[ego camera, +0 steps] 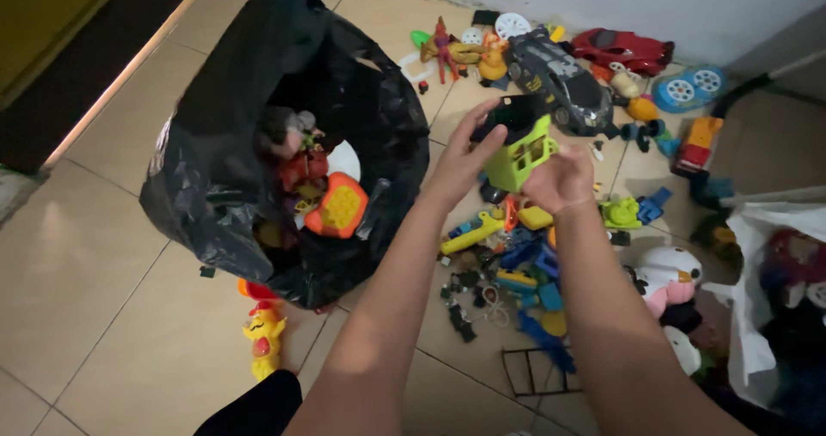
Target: The person sorts a large pile of toys on the floor, picking up items one by one and placing them into a black trash bag or a white plastic bag. The person handles various toys including cars, figures, and plastic parts.
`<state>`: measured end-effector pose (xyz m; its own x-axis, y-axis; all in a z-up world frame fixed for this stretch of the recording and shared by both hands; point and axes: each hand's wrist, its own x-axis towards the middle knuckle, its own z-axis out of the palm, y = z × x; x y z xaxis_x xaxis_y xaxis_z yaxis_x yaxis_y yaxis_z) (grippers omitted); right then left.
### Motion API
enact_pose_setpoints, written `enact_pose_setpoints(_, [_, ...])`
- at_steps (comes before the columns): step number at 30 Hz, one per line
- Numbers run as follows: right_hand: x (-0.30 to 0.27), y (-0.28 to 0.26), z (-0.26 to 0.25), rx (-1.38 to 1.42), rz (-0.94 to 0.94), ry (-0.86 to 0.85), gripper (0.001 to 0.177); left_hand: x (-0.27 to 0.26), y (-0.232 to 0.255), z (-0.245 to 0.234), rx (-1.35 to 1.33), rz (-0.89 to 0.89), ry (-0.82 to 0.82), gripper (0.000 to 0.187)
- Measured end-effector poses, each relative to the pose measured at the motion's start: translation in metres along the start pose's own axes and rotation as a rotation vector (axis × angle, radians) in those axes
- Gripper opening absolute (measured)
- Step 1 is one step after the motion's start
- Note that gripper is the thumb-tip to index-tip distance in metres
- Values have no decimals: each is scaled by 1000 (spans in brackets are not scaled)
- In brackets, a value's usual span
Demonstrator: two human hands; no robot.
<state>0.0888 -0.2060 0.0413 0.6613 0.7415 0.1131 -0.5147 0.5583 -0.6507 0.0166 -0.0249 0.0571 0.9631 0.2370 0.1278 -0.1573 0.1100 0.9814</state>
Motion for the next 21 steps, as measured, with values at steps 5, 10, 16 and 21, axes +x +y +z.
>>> enact_pose_setpoints(5, [-6, -24, -1, -181, 36, 33, 85, 4, -21, 24, -312, -263, 55, 62])
enact_pose_setpoints(10, [-37, -36, -46, -399, -69, 256, 66, 2, -64, 66, -216, -210, 29, 71])
enact_pose_setpoints(16, [-179, -109, -93, -117, -345, 467, 58, 1, -93, 145, 70, -56, -267, 41])
enact_pose_setpoints(21, [-291, -141, -93, -93, -478, 405, 62, -2, -74, 233, 544, 454, -558, 27])
